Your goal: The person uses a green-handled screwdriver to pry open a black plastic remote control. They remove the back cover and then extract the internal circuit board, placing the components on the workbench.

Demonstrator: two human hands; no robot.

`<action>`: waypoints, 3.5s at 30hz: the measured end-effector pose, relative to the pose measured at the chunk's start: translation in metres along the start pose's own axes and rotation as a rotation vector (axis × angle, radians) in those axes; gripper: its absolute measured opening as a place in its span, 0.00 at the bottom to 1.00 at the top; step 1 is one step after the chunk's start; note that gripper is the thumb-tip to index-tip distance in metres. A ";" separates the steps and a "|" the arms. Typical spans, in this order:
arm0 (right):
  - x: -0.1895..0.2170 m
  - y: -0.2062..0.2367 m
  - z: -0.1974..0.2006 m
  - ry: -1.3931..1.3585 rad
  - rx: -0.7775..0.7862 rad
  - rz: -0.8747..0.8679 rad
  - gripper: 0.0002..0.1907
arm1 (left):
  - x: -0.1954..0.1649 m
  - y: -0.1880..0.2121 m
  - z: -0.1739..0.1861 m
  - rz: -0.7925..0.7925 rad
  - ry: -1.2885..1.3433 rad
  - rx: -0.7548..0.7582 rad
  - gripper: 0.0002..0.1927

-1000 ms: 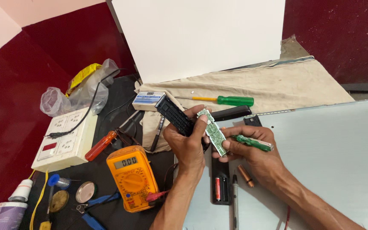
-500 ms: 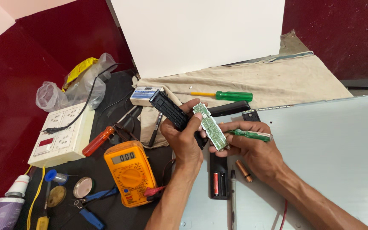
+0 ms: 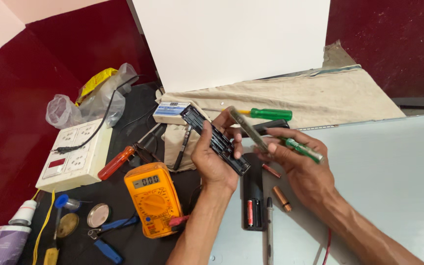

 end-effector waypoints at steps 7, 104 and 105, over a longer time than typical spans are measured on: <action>0.015 0.015 -0.013 0.392 -0.011 0.254 0.27 | 0.001 0.000 -0.006 -0.005 -0.197 0.026 0.25; -0.016 0.003 0.002 -0.115 0.043 -0.190 0.15 | 0.004 0.016 -0.021 -0.164 -0.675 0.131 0.13; -0.015 0.004 0.001 -0.125 0.055 -0.192 0.16 | 0.003 0.015 -0.020 -0.170 -0.677 0.124 0.12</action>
Point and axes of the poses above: each hand's wrist, its own y-axis away from the middle knuckle, its own z-axis out of the back of the hand, x = y × z, the point moved 8 cm from there along -y, towards the middle knuckle, and after that the axes turned 1 degree about z, right-handed, at the moved point
